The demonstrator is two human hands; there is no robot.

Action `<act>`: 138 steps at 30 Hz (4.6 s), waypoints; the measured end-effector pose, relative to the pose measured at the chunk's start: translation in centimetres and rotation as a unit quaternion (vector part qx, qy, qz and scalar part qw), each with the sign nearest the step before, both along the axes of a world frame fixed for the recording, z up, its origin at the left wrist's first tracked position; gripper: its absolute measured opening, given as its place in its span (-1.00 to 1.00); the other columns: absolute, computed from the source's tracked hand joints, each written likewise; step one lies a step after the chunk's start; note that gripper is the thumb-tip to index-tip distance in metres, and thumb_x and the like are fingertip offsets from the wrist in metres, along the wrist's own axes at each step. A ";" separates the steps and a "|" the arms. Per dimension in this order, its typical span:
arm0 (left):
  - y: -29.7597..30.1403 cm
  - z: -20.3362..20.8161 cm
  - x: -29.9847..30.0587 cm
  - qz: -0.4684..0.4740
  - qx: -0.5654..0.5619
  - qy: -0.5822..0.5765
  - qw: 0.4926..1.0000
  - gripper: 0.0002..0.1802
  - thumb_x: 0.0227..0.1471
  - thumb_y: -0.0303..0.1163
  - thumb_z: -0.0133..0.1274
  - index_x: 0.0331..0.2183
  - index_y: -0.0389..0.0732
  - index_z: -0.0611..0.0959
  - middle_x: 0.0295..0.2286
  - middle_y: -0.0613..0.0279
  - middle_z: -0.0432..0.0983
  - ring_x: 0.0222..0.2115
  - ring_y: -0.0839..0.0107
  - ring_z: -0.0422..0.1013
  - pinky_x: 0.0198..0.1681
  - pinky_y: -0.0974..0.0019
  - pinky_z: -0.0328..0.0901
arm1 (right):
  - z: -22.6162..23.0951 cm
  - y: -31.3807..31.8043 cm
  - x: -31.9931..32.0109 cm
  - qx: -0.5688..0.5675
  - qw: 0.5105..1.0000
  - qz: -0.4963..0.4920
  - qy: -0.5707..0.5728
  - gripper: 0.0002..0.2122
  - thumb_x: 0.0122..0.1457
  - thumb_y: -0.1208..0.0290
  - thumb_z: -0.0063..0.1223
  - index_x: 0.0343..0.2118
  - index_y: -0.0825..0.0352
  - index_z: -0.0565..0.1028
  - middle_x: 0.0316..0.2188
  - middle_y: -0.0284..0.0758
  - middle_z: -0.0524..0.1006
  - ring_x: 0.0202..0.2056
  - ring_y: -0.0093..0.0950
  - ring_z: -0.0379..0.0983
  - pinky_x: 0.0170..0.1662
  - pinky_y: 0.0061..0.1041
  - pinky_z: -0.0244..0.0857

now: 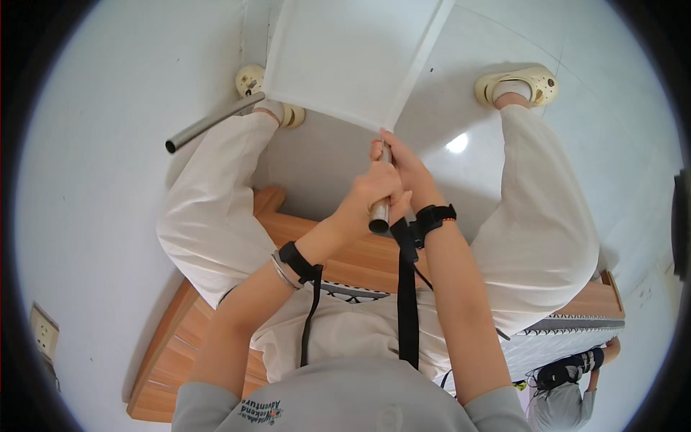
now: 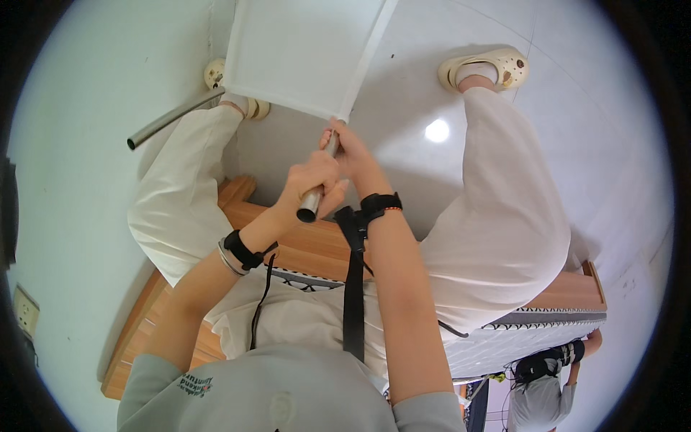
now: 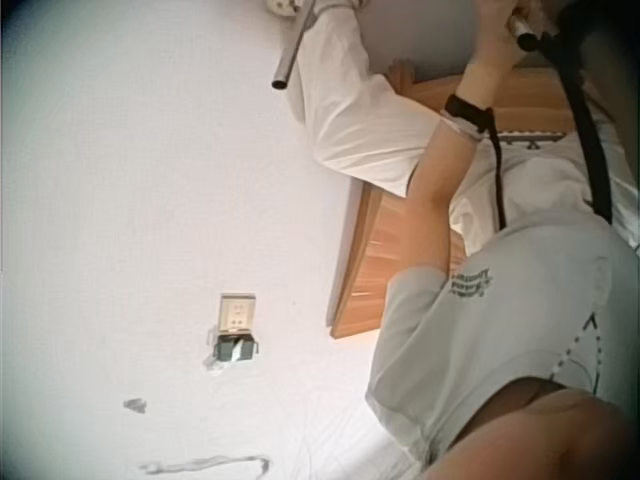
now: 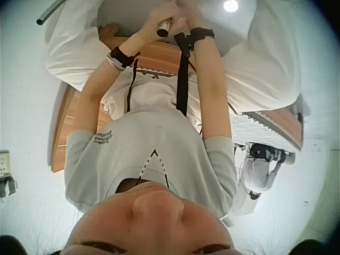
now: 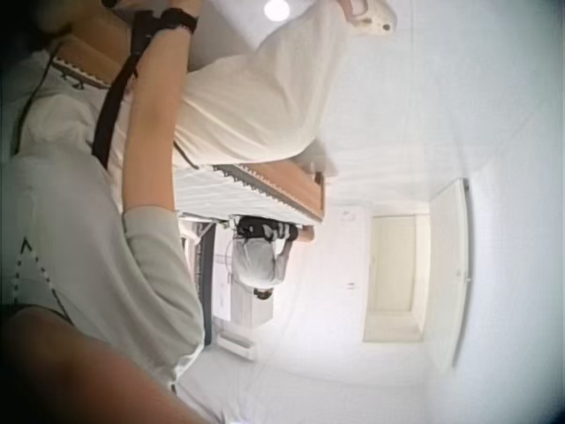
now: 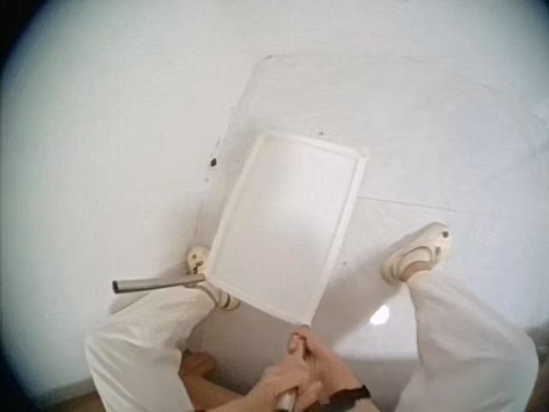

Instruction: Assembling a small white plastic shelving unit by attaching metal legs and wiping components with a cloth.

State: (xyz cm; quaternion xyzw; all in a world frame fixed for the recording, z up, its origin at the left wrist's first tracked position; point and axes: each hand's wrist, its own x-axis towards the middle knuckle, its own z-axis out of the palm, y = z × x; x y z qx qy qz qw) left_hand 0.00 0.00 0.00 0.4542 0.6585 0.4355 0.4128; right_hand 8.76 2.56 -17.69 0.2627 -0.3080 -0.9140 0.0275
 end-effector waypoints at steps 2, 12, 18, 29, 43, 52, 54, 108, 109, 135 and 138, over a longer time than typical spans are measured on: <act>0.9 0.5 -0.5 -0.009 0.000 -0.048 0.999 -0.69 -0.30 -0.63 0.06 -0.74 -0.21 0.24 -0.76 0.29 0.16 -0.66 0.39 0.12 -0.57 0.48 0.12 | 4.8 3.0 0.2 0.219 0.943 0.135 -0.210 -0.70 0.11 0.20 -0.18 -0.29 0.38 0.24 -0.56 -0.30 0.30 -0.51 -0.43 0.32 -0.30 -0.47 0.36; 0.5 -0.2 -2.3 -0.048 -0.006 -0.047 0.998 -0.74 -0.27 -0.63 0.06 -0.70 -0.23 0.29 -0.72 0.26 0.27 -0.60 0.40 0.28 -0.23 0.34 0.23 | 2.6 4.5 -0.3 0.382 0.820 0.245 -0.348 -0.67 0.06 0.28 -0.16 -0.22 0.47 0.25 -0.54 -0.22 0.36 -0.43 -0.38 0.43 -0.39 -0.47 0.38; -0.2 -0.6 -2.9 -0.039 -0.073 -0.003 0.997 -0.81 -0.27 -0.60 0.11 -0.54 -0.23 0.42 -0.57 0.25 0.38 -0.36 0.28 0.41 -0.12 0.26 0.21 | 1.5 4.5 -1.0 0.597 0.683 0.283 -0.313 -0.66 0.06 0.27 -0.18 -0.24 0.49 0.31 -0.50 -0.19 0.44 -0.52 -0.45 0.43 -0.48 -0.54 0.35; 0.9 2.5 -4.9 -0.181 -0.138 -0.025 0.974 -0.65 -0.23 -0.72 -0.12 -0.30 -0.22 0.42 -0.26 0.14 0.38 -0.08 0.17 0.23 -0.04 0.24 0.16 | 6.1 2.7 -2.6 0.042 0.974 0.035 -0.219 -0.73 0.10 0.22 -0.22 -0.37 0.37 0.23 -0.51 -0.29 0.33 -0.50 -0.48 0.31 -0.46 -0.53 0.26; 0.3 2.1 -5.5 -0.211 -0.117 0.035 0.970 -0.78 -0.21 -0.66 -0.11 -0.39 -0.27 0.37 -0.29 0.17 0.37 -0.17 0.17 0.30 -0.16 0.30 0.27 | 1.5 -0.2 -2.5 0.075 0.957 0.002 -0.280 -0.67 0.04 0.21 -0.05 -0.31 0.42 0.31 -0.54 -0.35 0.37 -0.51 -0.57 0.31 -0.46 -0.63 0.21; 0.2 2.4 -5.8 -0.237 -0.110 0.038 0.965 -0.76 -0.24 -0.66 -0.07 -0.39 -0.26 0.36 -0.29 0.15 0.36 -0.13 0.16 0.28 -0.16 0.26 0.26 | -0.2 7.0 -4.4 0.661 0.595 0.194 -0.415 -0.56 -0.07 0.21 0.06 -0.23 0.47 0.32 -0.35 -0.16 0.42 -0.31 -0.33 0.36 -0.23 -0.42 0.21; 0.4 2.3 -5.9 -0.247 -0.116 0.046 0.961 -0.75 -0.23 -0.66 -0.07 -0.37 -0.26 0.37 -0.28 0.15 0.36 -0.13 0.16 0.27 -0.16 0.26 0.26 | -1.2 7.3 -4.8 0.672 0.577 0.211 -0.414 -0.58 -0.07 0.22 0.07 -0.25 0.46 0.33 -0.38 -0.15 0.43 -0.32 -0.31 0.36 -0.26 -0.43 0.22; -2.4 4.7 -0.9 0.147 -0.091 -0.046 0.984 -0.76 -0.17 -0.53 0.09 -0.34 -0.24 0.47 -0.41 0.27 0.43 -0.37 0.51 0.30 -0.25 0.47 0.20 | 9.7 3.4 -1.9 0.706 0.556 0.350 -0.265 -0.73 -0.05 0.45 -0.16 -0.26 0.45 0.32 -0.36 -0.15 0.42 -0.47 -0.42 0.40 -0.45 -0.50 0.34; -2.4 4.5 -0.7 0.163 -0.071 -0.071 0.981 -0.76 -0.18 -0.52 0.10 -0.35 -0.24 0.47 -0.41 0.28 0.42 -0.40 0.52 0.28 -0.26 0.48 0.20 | 9.6 3.6 -1.7 0.704 0.559 0.345 -0.271 -0.73 -0.06 0.45 -0.14 -0.26 0.45 0.31 -0.37 -0.15 0.42 -0.48 -0.42 0.40 -0.46 -0.51 0.33; -2.6 5.1 -4.8 -0.014 -0.141 -0.091 0.986 -0.65 -0.31 -0.71 0.06 -0.35 -0.25 0.43 -0.32 0.20 0.44 -0.16 0.24 0.33 -0.26 0.35 0.28 | -2.5 11.7 -4.9 0.698 0.471 0.378 -0.385 -0.63 -0.05 0.28 0.02 -0.28 0.49 0.30 -0.41 -0.22 0.39 -0.43 -0.45 0.40 -0.49 -0.52 0.39; -2.6 6.7 -6.3 0.028 -0.202 -0.103 0.973 -0.69 -0.25 -0.62 0.11 -0.33 -0.22 0.49 -0.26 0.15 0.44 -0.26 0.28 0.40 -0.30 0.41 0.30 | 1.1 10.3 -5.3 0.675 0.514 0.338 -0.407 -0.64 -0.10 0.28 0.02 -0.36 0.52 0.33 -0.53 -0.16 0.46 -0.53 -0.32 0.45 -0.43 -0.48 0.35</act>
